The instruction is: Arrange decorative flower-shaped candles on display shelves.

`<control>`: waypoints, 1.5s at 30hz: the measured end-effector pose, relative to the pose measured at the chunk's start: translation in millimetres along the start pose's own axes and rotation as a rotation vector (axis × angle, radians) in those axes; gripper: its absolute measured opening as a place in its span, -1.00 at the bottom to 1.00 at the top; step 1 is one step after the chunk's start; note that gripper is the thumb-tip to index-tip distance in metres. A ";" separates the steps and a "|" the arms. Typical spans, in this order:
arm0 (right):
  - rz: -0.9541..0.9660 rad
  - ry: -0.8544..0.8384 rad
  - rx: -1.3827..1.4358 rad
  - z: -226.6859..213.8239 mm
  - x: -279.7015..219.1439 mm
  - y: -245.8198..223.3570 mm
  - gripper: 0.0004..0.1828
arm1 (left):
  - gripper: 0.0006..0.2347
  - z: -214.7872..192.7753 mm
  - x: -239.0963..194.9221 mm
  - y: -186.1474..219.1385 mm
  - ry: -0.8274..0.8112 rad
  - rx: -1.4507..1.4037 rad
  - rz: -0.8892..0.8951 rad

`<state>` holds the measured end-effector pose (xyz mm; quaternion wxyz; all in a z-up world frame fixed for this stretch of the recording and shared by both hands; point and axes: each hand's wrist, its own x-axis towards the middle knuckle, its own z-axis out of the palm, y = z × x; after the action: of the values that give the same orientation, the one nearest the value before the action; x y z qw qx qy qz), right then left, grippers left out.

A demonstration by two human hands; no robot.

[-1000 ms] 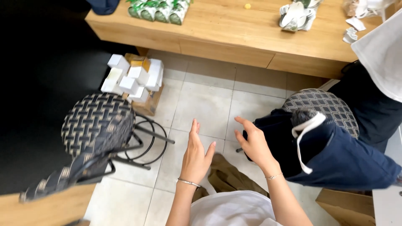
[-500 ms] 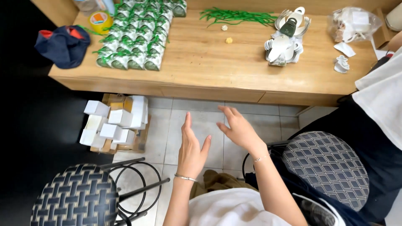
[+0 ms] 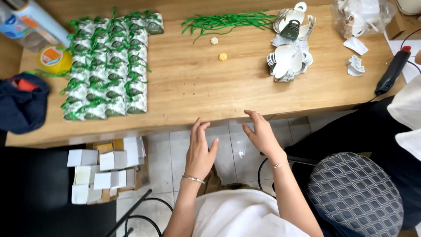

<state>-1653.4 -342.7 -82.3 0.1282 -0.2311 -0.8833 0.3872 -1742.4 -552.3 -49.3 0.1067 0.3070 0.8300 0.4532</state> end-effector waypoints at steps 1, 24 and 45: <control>0.012 0.006 0.000 3.6 12.5 2.9 -0.51 | -0.56 -0.4 16.3 -8.0 -0.013 -0.001 0.003; 0.267 0.043 0.003 89.6 278.3 123.0 -0.32 | -0.39 -30.4 218.4 -62.2 -0.098 0.055 -0.005; -0.107 -0.110 -0.067 112.3 349.7 174.5 -0.53 | -0.58 66.8 209.7 -21.7 0.162 -0.090 -0.263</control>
<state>-1945.9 -131.9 -270.3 0.0923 -0.1660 -0.9126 0.3621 -1886.3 -388.0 -83.7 0.1115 0.1532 0.8478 0.4954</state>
